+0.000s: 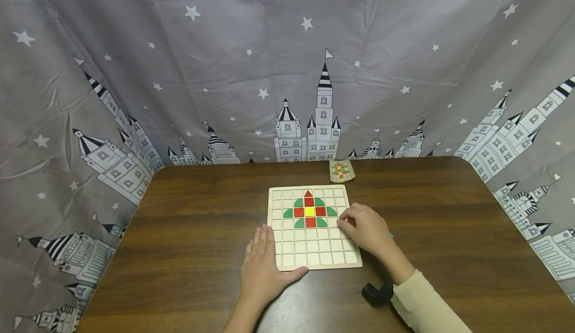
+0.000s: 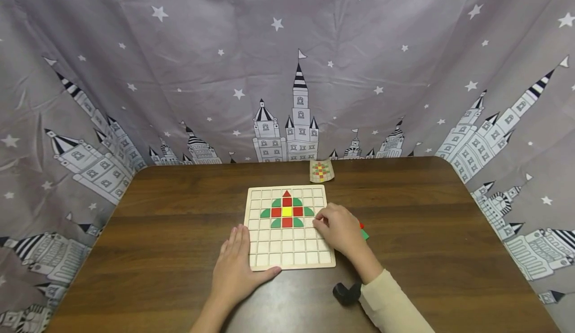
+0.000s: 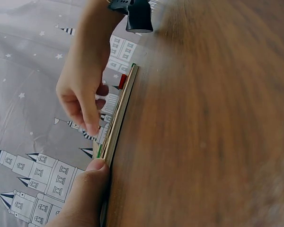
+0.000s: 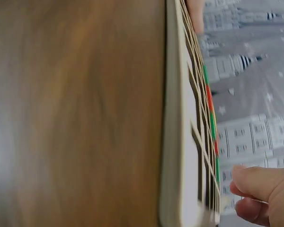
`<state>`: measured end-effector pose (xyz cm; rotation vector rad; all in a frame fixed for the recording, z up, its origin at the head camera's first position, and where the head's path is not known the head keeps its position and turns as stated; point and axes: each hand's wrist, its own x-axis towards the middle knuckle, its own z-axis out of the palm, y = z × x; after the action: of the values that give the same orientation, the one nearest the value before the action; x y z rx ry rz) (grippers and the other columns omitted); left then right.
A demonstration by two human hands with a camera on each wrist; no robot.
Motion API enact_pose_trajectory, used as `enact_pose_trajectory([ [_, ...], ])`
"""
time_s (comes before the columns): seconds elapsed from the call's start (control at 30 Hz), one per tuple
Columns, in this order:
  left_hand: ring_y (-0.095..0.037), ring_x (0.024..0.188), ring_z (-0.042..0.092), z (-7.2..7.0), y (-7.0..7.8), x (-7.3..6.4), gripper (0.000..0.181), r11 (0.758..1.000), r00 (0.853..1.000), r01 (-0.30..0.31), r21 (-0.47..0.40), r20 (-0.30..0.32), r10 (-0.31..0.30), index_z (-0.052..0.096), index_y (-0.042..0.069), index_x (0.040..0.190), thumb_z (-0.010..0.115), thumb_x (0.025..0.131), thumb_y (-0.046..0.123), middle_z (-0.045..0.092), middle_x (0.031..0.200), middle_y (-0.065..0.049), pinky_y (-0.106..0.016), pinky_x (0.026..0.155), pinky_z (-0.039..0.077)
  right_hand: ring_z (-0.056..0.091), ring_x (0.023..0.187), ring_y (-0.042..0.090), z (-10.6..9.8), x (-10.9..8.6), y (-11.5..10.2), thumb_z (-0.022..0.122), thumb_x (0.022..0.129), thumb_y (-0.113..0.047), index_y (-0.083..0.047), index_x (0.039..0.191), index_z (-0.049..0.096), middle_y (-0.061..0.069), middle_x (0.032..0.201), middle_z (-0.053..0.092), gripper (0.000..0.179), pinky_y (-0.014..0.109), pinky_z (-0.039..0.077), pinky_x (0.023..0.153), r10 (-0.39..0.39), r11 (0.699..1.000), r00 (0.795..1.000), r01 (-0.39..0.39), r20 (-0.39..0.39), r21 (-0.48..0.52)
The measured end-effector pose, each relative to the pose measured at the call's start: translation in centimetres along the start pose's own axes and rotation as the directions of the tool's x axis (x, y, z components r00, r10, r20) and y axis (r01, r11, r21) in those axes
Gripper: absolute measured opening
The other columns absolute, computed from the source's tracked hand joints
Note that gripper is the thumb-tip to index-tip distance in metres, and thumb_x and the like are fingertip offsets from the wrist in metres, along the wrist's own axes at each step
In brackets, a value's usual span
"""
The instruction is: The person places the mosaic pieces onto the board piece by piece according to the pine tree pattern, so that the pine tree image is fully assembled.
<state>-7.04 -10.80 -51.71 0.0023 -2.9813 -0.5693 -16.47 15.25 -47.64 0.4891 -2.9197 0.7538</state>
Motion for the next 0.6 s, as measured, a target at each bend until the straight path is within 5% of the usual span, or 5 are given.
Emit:
enact_pose_trajectory([
  [0.27, -0.031, 0.154, 0.019, 0.0, -0.1, 0.0, 0.137, 1.0, 1.0, -0.002, 0.005, -0.004, 0.002, 0.024, -0.001, 0.156, 0.057, 0.062, 0.093, 0.022, 0.164, -0.017, -0.049, 0.123, 0.024, 0.062, 0.081, 0.021, -1.3, -0.2, 3.4, 0.072, 0.091, -0.027, -0.014, 0.102, 0.075, 0.003, 0.093, 0.067, 0.018, 0.038, 0.052, 0.064, 0.13, 0.99, 0.991, -0.131, -0.024, -0.045],
  [0.6, -0.03, 0.154, 0.018, 0.0, -0.1, 0.1, 0.137, 1.0, 1.0, 0.002, -0.004, 0.002, -0.002, 0.024, 0.0, 0.156, 0.056, 0.062, 0.093, 0.022, 0.164, -0.016, -0.049, 0.123, 0.024, 0.062, 0.082, 0.024, -2.0, 0.6, 5.2, 0.071, 0.091, -0.022, -0.015, 0.098, 0.075, 0.004, 0.097, 0.067, 0.01, 0.044, 0.051, 0.07, 0.156, 0.988, 0.987, -0.156, 0.043, -0.012],
])
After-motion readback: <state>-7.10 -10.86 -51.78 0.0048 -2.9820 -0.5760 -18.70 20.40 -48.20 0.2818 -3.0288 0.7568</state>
